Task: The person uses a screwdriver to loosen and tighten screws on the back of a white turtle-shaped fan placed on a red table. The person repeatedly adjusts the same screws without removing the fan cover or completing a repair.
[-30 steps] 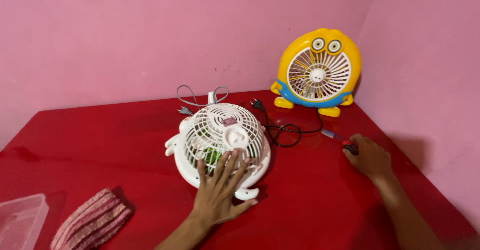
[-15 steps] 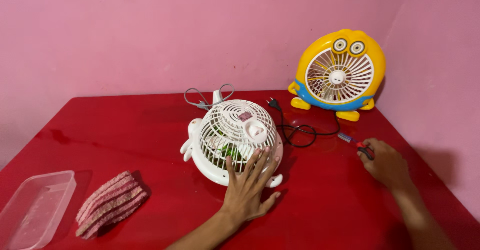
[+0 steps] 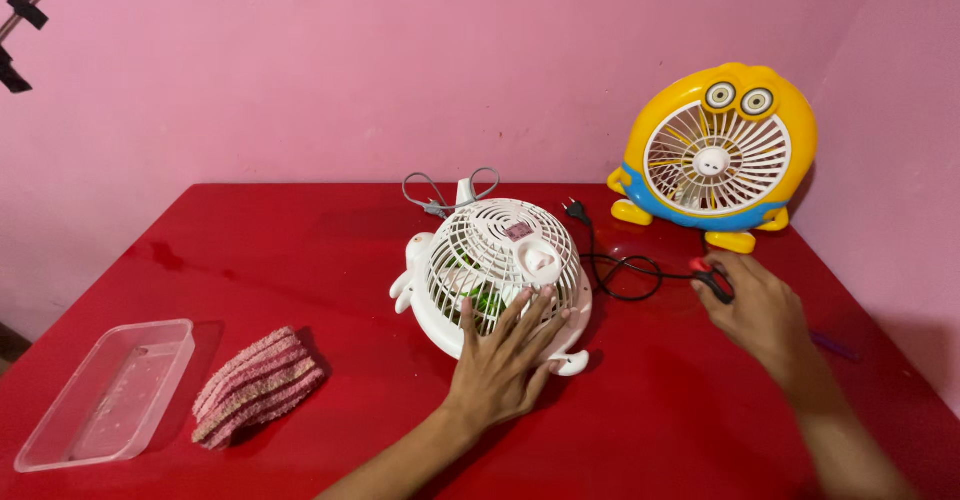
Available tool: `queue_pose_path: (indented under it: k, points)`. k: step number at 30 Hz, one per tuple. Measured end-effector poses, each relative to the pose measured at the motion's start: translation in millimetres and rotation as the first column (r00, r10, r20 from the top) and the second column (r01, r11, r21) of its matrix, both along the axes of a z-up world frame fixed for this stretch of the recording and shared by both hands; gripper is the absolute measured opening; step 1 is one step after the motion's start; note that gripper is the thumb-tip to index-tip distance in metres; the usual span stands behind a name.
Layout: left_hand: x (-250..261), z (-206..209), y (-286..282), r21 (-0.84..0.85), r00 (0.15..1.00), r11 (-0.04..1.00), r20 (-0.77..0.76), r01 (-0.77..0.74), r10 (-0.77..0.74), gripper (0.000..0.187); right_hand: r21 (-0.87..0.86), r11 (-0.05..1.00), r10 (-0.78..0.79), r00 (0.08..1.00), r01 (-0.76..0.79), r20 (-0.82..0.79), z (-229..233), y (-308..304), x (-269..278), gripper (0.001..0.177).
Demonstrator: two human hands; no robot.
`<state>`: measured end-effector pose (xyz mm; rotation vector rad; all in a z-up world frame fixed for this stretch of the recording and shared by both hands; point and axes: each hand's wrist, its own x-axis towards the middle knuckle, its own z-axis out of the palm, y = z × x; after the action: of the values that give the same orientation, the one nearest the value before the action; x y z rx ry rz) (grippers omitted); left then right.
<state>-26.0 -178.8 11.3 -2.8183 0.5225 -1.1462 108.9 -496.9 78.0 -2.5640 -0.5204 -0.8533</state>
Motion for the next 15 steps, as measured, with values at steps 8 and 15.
queue_pose_path:
  k: [8,15]
  points:
    - [-14,13,7,-0.023,0.998,0.999,-0.041,0.041,-0.041,0.081,0.055,0.989,0.135,0.990,-0.137,0.032,24,55,-7,0.038]
    - [-47,23,45,-0.128,0.990,0.991,-0.136,-0.044,0.026,0.089,0.102,0.963,0.232,0.959,-0.250,0.165,16,81,-12,0.036]
